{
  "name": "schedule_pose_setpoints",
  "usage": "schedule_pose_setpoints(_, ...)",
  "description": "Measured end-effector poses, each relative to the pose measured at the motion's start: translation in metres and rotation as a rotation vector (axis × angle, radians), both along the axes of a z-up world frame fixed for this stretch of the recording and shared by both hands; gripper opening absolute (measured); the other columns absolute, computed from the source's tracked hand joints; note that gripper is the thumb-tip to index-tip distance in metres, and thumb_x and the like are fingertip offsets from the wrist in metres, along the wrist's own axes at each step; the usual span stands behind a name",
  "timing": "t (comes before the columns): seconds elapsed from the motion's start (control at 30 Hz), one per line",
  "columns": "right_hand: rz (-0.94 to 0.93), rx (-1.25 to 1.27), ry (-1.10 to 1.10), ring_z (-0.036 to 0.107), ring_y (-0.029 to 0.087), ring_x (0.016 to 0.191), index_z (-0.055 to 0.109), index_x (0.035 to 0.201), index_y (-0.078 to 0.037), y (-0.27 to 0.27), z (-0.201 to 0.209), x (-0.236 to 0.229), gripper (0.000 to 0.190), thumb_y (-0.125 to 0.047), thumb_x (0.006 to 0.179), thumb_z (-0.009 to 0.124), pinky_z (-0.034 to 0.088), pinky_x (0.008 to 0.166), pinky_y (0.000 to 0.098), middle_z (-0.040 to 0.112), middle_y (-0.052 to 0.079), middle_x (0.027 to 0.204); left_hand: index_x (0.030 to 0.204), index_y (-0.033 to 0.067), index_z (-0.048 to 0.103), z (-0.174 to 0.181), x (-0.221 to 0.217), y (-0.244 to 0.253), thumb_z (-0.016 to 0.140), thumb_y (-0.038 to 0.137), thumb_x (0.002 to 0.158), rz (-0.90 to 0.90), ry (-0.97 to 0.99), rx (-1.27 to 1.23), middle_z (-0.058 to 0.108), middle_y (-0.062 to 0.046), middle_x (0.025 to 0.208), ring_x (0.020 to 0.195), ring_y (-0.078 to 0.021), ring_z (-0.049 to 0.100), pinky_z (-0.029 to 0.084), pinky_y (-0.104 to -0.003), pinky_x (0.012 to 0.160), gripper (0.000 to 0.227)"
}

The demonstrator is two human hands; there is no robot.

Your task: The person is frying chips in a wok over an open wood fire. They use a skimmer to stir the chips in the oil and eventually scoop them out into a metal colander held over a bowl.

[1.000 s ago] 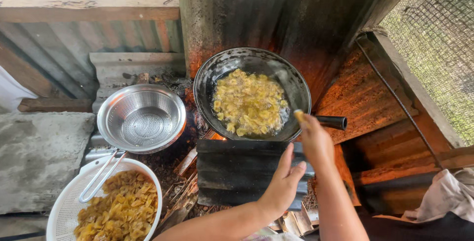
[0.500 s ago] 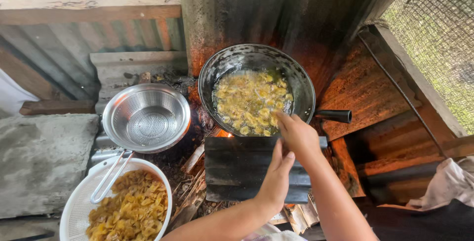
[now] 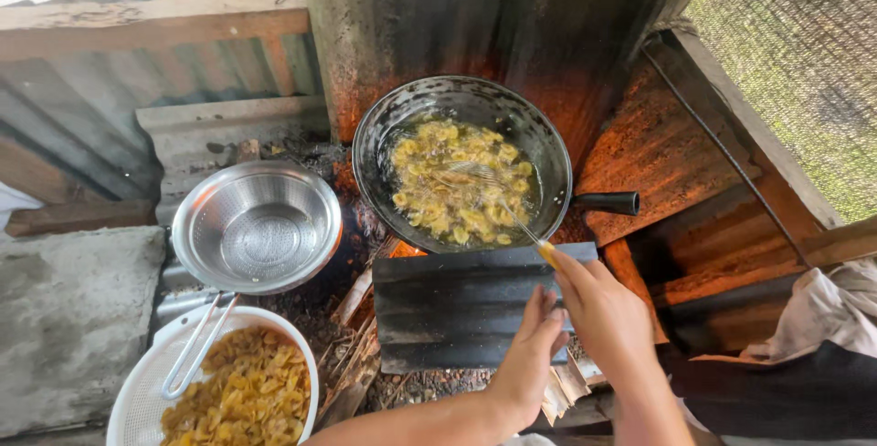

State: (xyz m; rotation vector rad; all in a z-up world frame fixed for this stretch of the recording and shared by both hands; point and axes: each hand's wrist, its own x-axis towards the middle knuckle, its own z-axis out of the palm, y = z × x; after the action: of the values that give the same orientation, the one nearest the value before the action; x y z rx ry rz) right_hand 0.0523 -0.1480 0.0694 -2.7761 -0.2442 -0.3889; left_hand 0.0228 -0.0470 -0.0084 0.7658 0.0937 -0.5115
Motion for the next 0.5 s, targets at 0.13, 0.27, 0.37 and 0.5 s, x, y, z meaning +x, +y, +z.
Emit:
schedule_pose_setpoints(0.13,-0.052,-0.048,0.065,0.068,0.034,0.074,0.064,0.134,-0.031,-0.004,-0.014,0.004,0.04,-0.026,0.095,0.061,0.054,0.062,0.0457,0.066,0.009,0.089,0.163,0.0108,0.008,-0.003,0.007,-0.003,0.047,0.034,0.102,0.066,0.034,-0.067,0.031,-0.007,0.168,0.144,-0.0191,0.039,0.033,-0.031,0.114,0.076)
schedule_pose_setpoints(0.27,-0.007,-0.035,-0.031,0.067,0.035,0.074,0.065,0.134,-0.029,-0.005,-0.014,0.016,0.039,-0.024,0.095,0.062,0.052,0.06,0.0453,0.066,0.008,0.091,0.164,0.0075,0.008,0.003,0.003,-0.006,0.047,0.034,0.103,0.038,-0.081,-0.076,0.026,-0.011,0.169,0.148,-0.0219,0.037,0.033,-0.032,0.117,0.077)
schedule_pose_setpoints(0.37,-0.08,-0.066,0.022,0.067,0.032,0.072,0.065,0.132,-0.032,-0.03,0.012,-0.024,0.039,-0.027,0.093,0.063,0.052,0.058,0.0433,0.065,0.006,0.085,0.163,0.0088,0.007,0.003,-0.008,-0.006,0.046,0.034,0.103,-0.005,-0.023,0.065,0.024,-0.007,0.171,0.151,-0.0146,0.033,0.034,-0.032,0.118,0.076)
schedule_pose_setpoints(0.5,-0.101,-0.131,0.132,0.067,0.031,0.068,0.069,0.136,-0.038,-0.036,0.019,-0.041,0.049,-0.028,0.088,0.064,0.053,0.058,0.0424,0.065,0.007,0.082,0.163,0.0105,0.004,0.003,-0.009,-0.018,0.044,0.034,0.104,-0.063,-0.001,0.011,0.022,-0.006,0.172,0.152,-0.0165,0.032,0.03,-0.03,0.12,0.076)
